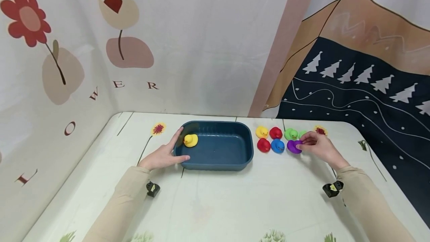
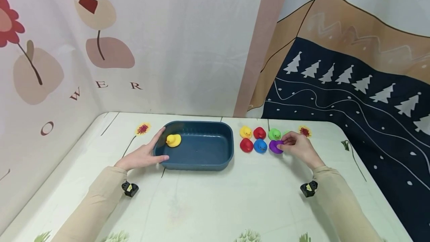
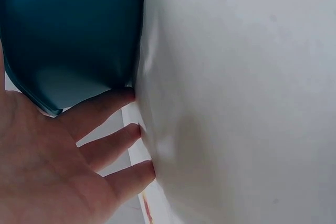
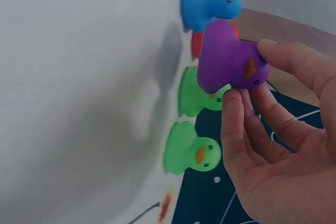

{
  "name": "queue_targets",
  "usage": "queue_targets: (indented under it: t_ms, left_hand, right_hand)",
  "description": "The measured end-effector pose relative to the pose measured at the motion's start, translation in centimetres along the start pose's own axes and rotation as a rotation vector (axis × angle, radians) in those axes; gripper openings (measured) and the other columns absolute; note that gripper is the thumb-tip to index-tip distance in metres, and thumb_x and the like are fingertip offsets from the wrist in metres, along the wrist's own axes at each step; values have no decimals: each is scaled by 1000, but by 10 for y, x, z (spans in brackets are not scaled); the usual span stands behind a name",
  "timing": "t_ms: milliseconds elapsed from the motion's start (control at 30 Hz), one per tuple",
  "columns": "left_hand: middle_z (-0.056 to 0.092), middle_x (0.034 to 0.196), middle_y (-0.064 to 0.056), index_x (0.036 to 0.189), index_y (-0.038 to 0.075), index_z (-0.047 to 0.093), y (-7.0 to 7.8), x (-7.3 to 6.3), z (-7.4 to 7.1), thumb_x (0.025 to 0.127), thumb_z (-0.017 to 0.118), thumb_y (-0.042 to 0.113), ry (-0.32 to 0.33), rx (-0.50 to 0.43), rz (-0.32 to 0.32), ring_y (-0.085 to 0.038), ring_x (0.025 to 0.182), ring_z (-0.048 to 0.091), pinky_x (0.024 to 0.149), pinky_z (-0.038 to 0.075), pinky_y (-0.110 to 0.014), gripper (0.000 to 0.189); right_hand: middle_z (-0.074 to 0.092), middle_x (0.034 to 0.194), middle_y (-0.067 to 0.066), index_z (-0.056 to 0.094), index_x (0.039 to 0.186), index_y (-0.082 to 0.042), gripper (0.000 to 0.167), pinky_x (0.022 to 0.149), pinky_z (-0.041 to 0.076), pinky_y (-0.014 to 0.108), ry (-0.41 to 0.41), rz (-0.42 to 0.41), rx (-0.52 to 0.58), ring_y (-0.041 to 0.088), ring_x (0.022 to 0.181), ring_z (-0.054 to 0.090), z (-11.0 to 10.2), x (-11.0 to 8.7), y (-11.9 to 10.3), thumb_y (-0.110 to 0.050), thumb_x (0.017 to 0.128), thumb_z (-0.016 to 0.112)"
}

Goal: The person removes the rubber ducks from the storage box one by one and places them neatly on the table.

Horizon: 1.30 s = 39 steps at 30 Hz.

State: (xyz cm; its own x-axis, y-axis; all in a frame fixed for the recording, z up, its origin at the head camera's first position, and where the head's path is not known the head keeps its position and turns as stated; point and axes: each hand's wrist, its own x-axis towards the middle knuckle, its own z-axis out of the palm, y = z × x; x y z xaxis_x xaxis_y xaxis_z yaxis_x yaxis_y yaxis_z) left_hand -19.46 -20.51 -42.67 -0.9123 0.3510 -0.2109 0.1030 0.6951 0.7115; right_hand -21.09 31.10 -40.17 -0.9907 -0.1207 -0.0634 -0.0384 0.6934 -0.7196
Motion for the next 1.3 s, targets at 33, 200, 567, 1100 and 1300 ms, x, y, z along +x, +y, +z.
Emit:
queue_targets:
  t_ms: [33, 200, 567, 1100, 1300]
  left_hand:
    - [28, 57, 2, 154, 33, -10, 0, 0, 0, 85, 68, 51, 1, 1, -1, -14, 48, 23, 51, 22, -31, 106]
    - [29, 58, 1, 154, 33, -10, 0, 0, 0, 85, 68, 52, 1, 3, -5, -14, 49, 23, 51, 22, -31, 106]
    - [29, 55, 1, 154, 32, -10, -1, -1, -1, 85, 68, 51, 0, -11, 8, -14, 47, 25, 50, 23, -30, 106]
    - [30, 56, 1, 154, 32, -10, 0, 1, -1, 85, 68, 52, -5, 5, -3, -14, 48, 24, 50, 22, -30, 106]
    - [30, 57, 1, 154, 32, -10, -1, 1, -1, 85, 68, 52, -10, 9, -7, -15, 50, 25, 52, 23, -32, 107]
  right_hand:
    - [63, 98, 13, 58, 109, 7, 36, 77, 46, 31, -1, 4, -1, 27, 91, 57, 1, 0, 1, -19, 88, 72]
    - [62, 98, 13, 58, 110, 7, 36, 75, 47, 30, 13, 20, -5, 28, 91, 57, 3, -1, 7, -19, 88, 72]
    - [62, 97, 15, 57, 107, 7, 36, 72, 46, 28, 68, 26, -20, 29, 90, 56, 6, 1, 11, -19, 87, 72]
    - [62, 96, 14, 57, 104, 4, 34, 70, 45, 24, 94, 19, -22, 25, 87, 56, 16, 2, 17, -21, 88, 72]
    - [61, 97, 15, 56, 104, 5, 34, 70, 45, 24, 98, 22, -17, 28, 89, 55, 20, 1, 17, -20, 88, 72]
